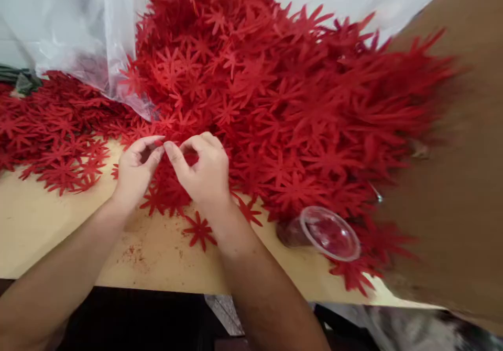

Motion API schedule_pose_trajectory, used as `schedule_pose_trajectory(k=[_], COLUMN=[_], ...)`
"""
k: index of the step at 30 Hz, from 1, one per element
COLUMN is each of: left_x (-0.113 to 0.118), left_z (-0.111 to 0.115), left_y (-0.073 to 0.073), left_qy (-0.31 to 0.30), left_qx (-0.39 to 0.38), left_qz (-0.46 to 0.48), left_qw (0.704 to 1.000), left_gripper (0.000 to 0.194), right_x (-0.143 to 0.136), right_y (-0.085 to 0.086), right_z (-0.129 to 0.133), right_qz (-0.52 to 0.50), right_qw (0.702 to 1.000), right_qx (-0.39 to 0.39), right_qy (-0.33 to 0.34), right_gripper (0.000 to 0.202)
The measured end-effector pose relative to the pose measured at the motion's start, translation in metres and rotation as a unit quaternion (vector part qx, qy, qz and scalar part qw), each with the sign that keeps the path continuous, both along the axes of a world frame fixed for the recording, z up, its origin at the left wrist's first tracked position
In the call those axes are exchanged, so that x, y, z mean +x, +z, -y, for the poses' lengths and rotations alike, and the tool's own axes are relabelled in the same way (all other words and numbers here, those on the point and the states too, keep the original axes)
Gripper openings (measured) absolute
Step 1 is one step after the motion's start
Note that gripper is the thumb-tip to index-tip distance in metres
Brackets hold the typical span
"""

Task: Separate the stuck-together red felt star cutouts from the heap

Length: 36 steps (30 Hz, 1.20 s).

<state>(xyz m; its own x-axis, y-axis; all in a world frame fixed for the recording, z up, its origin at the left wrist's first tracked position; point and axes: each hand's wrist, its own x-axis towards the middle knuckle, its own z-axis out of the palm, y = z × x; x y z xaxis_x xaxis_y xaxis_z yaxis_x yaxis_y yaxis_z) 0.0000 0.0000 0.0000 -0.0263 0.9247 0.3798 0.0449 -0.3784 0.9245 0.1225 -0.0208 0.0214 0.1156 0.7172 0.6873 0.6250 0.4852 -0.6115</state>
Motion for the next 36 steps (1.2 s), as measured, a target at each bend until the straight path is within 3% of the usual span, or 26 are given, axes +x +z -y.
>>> schedule_pose_trajectory(k=[5, 11, 16, 25, 31, 36], left_x=[0.0, 0.0, 0.0, 0.003, 0.003, -0.002], left_z=[0.002, 0.0, 0.001, 0.005, 0.007, 0.003], left_y=[-0.005, 0.001, 0.007, 0.011, 0.016, 0.015], left_qy=[-0.006, -0.014, -0.034, -0.044, -0.071, -0.04], left_qx=[0.038, 0.002, -0.026, -0.08, -0.182, -0.23], left_qz=[-0.034, 0.033, 0.093, 0.157, 0.24, 0.287], left_qw=[0.999, 0.999, 0.995, 0.983, 0.951, 0.929], left_gripper=[0.021, 0.014, 0.01, 0.006, 0.003, 0.004], right_x=[-0.004, 0.004, 0.006, 0.006, 0.006, 0.005], right_y=[-0.012, -0.012, -0.013, -0.013, -0.013, -0.013], right_z=[-0.006, -0.015, -0.018, -0.017, -0.016, -0.017], right_qz=[-0.073, -0.223, -0.311, -0.358, -0.365, -0.408], right_qw=[0.989, 0.938, 0.907, 0.882, 0.878, 0.859], right_qx=[-0.082, -0.155, -0.186, -0.193, -0.175, -0.185], right_qy=[0.101, 0.218, 0.214, 0.238, 0.254, 0.247], right_gripper=[0.033, 0.035, 0.032, 0.033, 0.034, 0.031])
